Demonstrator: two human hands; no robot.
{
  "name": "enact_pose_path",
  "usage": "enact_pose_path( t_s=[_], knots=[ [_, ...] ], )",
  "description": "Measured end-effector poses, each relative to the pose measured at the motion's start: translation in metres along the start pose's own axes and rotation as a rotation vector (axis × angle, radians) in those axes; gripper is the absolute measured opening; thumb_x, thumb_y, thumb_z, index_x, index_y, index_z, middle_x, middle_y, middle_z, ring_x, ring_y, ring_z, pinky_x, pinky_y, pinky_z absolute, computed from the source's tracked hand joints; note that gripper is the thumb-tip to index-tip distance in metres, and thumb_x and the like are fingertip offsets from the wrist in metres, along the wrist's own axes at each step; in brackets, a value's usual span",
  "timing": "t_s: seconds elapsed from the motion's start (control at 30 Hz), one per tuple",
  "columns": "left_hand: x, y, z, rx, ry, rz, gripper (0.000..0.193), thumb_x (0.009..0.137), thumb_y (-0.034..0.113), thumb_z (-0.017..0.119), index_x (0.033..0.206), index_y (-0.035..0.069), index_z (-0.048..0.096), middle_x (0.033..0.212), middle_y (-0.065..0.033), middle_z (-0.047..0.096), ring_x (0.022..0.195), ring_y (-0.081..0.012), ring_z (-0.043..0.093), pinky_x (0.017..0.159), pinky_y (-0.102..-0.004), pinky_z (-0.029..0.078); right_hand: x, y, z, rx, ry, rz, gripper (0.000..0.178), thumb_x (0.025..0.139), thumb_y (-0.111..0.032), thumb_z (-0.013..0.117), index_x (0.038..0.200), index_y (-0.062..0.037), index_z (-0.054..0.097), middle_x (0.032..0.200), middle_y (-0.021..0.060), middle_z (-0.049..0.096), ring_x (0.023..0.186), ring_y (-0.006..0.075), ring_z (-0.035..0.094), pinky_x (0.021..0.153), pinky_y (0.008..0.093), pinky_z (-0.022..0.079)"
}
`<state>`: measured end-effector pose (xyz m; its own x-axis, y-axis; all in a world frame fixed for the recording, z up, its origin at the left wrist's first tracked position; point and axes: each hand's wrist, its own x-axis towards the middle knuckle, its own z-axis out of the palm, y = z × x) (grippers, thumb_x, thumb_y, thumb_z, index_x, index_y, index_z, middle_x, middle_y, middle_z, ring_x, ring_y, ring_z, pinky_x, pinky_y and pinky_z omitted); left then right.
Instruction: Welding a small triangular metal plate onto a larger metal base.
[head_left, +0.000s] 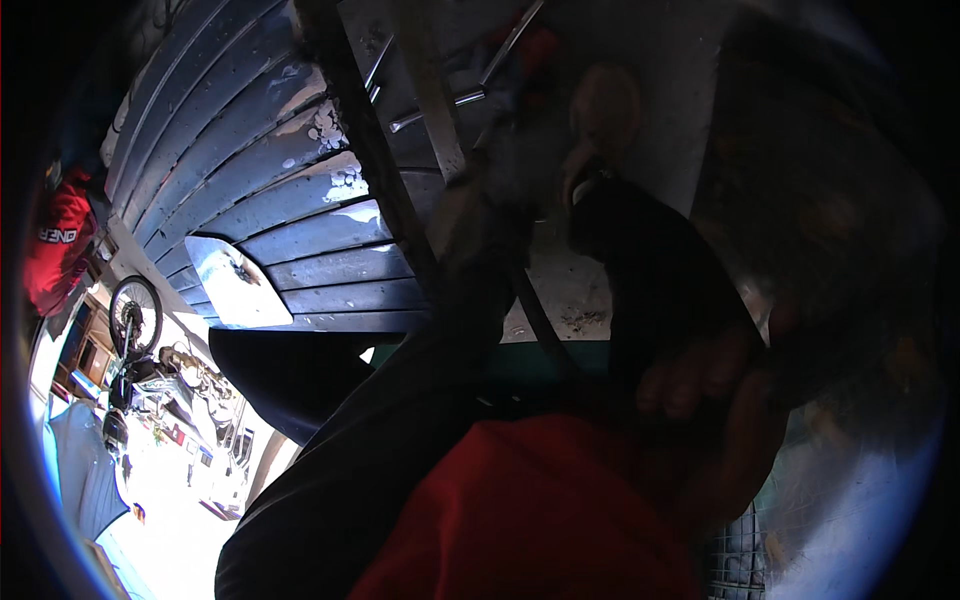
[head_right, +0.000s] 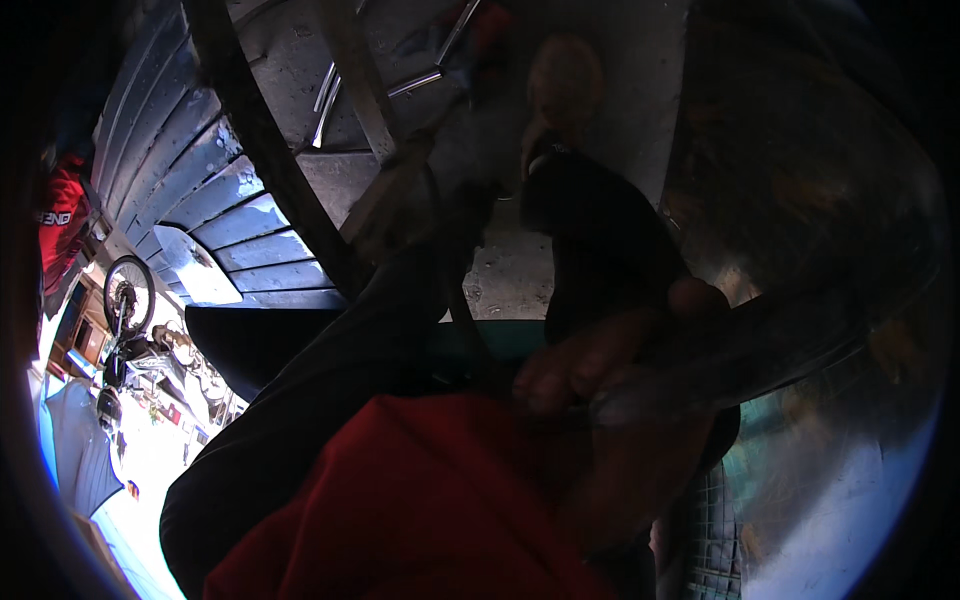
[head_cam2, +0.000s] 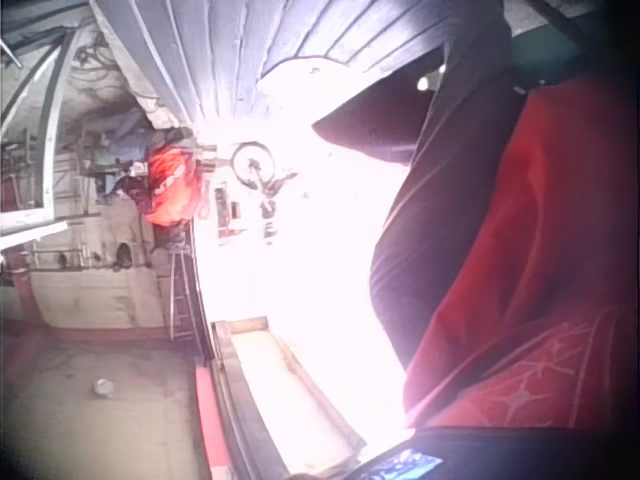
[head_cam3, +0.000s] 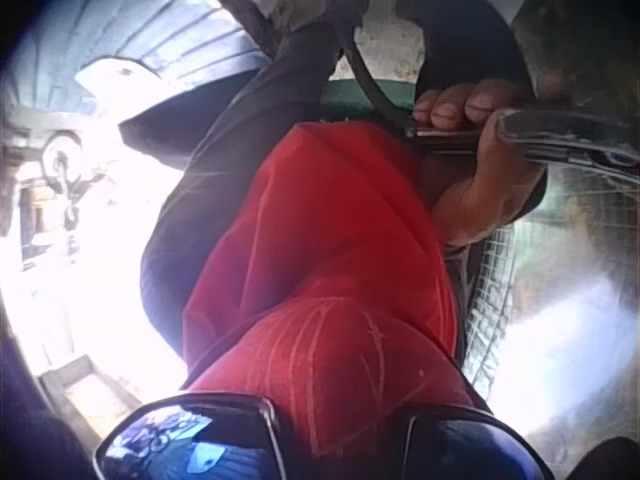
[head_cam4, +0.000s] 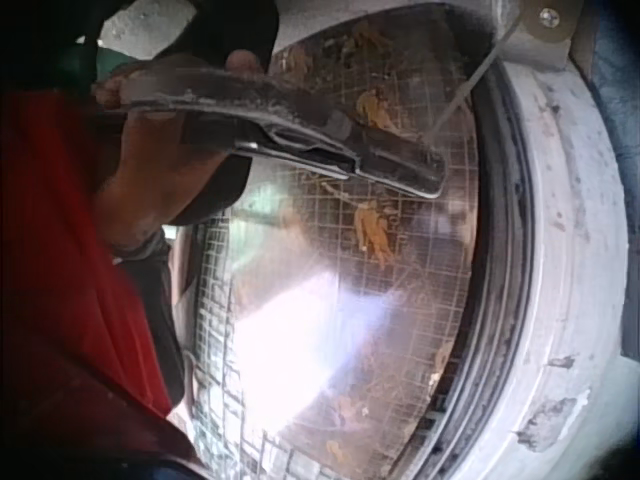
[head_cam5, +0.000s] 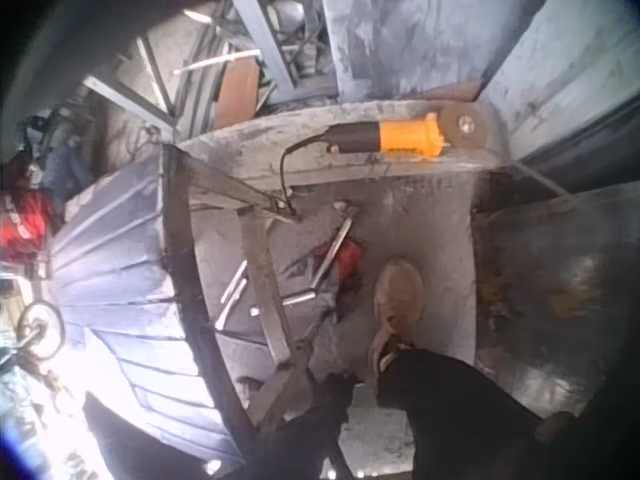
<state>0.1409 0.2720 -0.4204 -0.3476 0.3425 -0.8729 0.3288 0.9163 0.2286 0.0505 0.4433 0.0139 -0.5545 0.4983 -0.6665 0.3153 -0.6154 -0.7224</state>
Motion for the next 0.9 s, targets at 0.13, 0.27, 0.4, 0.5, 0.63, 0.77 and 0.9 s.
enact_pose_path(
  t_s=[0.13,0.27,0.4,0.5,0.63,0.77,0.9],
  knots=[
    [-0.005,-0.004,0.023,0.076,0.129,0.032,0.022,0.095,0.025,0.049,0.094,0.012,0.067,0.102,-0.0132,0.063,0.095,-0.0288,0.063,0.083,-0.0432,0.05,0.014,0.006,-0.018,0.173,-0.266,-0.03,0.041,0.105,-0.026,0.041,0.139,-0.003,0.04,0.087,0.0036,0.049,0.073,0.0136,0.049,0.061,0.0316,0.046],
    [-0.028,-0.016,0.03,-0.004,0.282,0.135,0.025,0.097,0.027,0.047,0.091,0.012,0.067,0.1,-0.0134,0.062,0.093,-0.0284,0.063,0.082,-0.0435,0.05,0.019,0.009,-0.028,0.346,-0.381,0.079,0.048,0.099,-0.01,0.049,0.142,0.0027,0.033,0.102,0.0201,0.058,0.089,0.0292,0.063,0.077,0.0392,0.054],
    [-0.083,-0.028,-0.009,-0.568,0.317,0.347,0.024,0.096,0.028,0.049,0.096,0.009,0.064,0.098,-0.0162,0.062,0.093,-0.0316,0.062,0.084,-0.0449,0.049,-0.008,0.001,0.001,0.101,0.062,0.082,0.024,0.104,-0.022,0.046,0.116,-0.0024,0.052,0.087,0.0045,0.053,0.078,0.0138,0.053,0.072,0.028,0.047],
    [-0.161,-0.026,-0.072,-0.297,0.377,0.492,0.023,0.095,0.028,0.053,0.097,0.007,0.062,0.097,-0.0155,0.063,0.091,-0.0331,0.063,0.08,-0.0461,0.05,-0.017,-0.001,0.017,0.128,0.08,0.071,0.025,0.103,-0.018,0.048,0.122,-0.0023,0.052,0.093,0.0044,0.055,0.085,0.0149,0.054,0.076,0.0301,0.048],
    [-0.279,-0.043,-0.173,-0.063,0.297,0.668,0.024,0.094,0.031,0.056,0.104,0.012,0.064,0.09,-0.0124,0.065,0.082,-0.0326,0.066,0.073,-0.0457,0.052,-0.023,0.009,0.025,0.106,-0.104,-0.051,0.02,0.096,-0.015,0.061,0.113,-0.0048,0.057,0.089,0.004,0.055,0.08,0.0138,0.056,0.071,0.0322,0.049],
    [-0.38,-0.083,-0.229,0.004,0.462,0.631,0.02,0.09,0.026,0.062,0.101,0.01,0.067,0.092,-0.0104,0.067,0.084,-0.0317,0.066,0.074,-0.0448,0.052,-0.022,0.015,0.028,0.118,-0.252,-0.117,0.02,0.094,-0.015,0.064,0.112,-0.0066,0.058,0.09,0.0028,0.054,0.08,0.0127,0.056,0.07,0.0308,0.049],
    [-0.426,-0.113,-0.239,-0.668,0.885,0.32,0.015,0.09,0.011,0.064,0.103,0.003,0.065,0.102,-0.0105,0.068,0.092,-0.0228,0.066,0.082,-0.0334,0.051,-0.02,0.016,0.029,0.037,-0.295,-0.181,0.022,0.092,-0.016,0.067,0.111,-0.0097,0.058,0.09,0.0012,0.052,0.079,0.0121,0.055,0.069,0.029,0.049]
  ],
)
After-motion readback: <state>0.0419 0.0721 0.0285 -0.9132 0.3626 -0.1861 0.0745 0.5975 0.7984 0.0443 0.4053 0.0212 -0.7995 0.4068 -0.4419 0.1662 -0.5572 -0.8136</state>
